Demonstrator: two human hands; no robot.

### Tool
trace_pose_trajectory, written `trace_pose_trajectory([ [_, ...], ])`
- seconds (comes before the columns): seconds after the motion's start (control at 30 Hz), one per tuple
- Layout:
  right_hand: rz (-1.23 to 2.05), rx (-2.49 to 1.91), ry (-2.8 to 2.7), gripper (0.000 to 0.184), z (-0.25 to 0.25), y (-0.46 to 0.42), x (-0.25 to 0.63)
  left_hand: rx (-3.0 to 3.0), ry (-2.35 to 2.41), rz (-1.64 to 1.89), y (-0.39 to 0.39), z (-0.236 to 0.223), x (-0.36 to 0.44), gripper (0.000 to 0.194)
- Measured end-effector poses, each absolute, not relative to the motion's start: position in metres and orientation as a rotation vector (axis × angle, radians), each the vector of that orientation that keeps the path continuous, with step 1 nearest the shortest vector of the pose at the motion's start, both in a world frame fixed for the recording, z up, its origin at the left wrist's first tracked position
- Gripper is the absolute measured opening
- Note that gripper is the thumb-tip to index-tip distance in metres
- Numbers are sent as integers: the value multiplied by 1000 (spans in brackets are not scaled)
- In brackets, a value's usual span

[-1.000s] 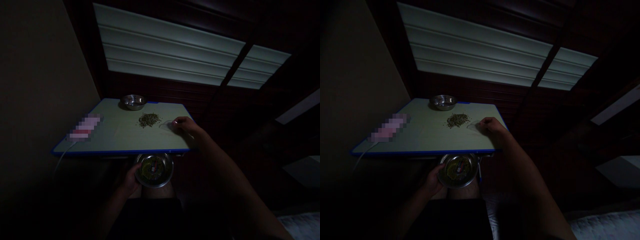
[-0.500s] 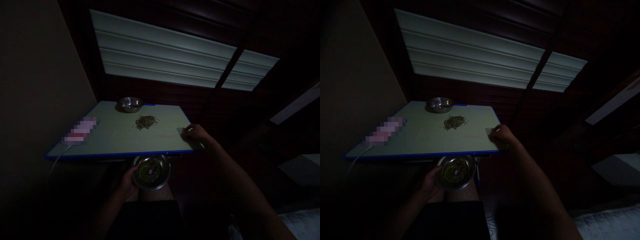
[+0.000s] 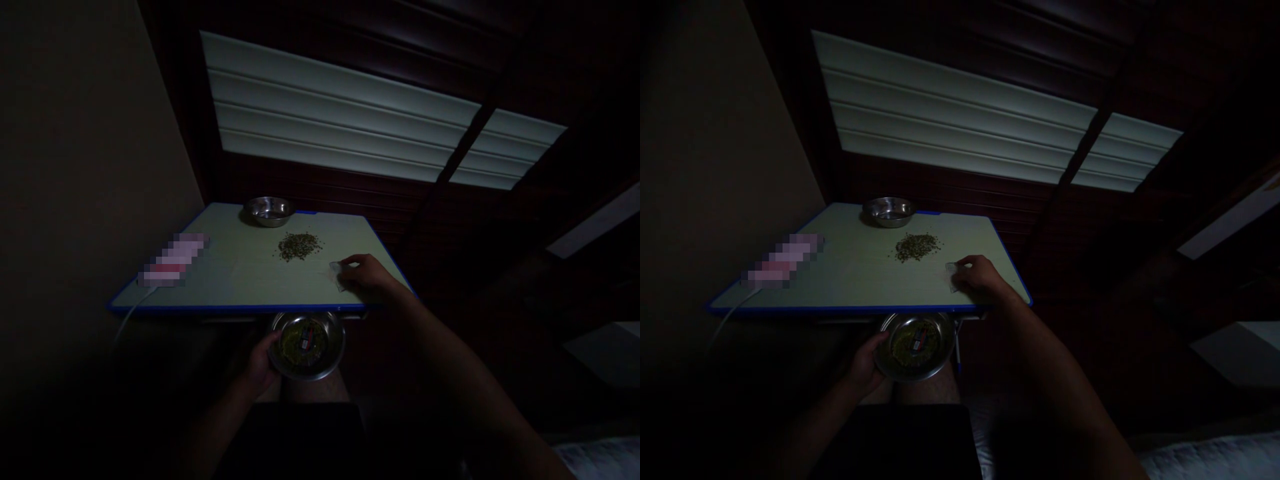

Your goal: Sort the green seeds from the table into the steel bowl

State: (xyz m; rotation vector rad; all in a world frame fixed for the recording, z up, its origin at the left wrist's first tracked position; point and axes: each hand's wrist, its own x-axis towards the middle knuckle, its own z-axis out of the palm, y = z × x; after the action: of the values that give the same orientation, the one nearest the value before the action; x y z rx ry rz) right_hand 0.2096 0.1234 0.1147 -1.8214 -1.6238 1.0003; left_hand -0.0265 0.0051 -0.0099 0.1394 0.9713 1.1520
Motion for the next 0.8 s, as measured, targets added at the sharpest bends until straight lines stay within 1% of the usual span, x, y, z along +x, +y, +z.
trace_pose_trajectory([
  [0.1,982,-1828,-1665,45,114,125,198,139,979,1152,6,-7,-25,18],
  [0.23,960,-1842,-1685,45,114,126,185,147,984,1174,7,-9,-24,14],
  [0.43,901,-1847,-1722,46,115,124,166,138,953,1183,7,-11,-24,16],
  [0.67,854,-1864,-1753,44,111,123,143,152,925,1214,9,-24,-26,11],
  [0.8,836,-1874,-1742,41,109,121,131,154,904,1221,10,-28,-26,12],
])
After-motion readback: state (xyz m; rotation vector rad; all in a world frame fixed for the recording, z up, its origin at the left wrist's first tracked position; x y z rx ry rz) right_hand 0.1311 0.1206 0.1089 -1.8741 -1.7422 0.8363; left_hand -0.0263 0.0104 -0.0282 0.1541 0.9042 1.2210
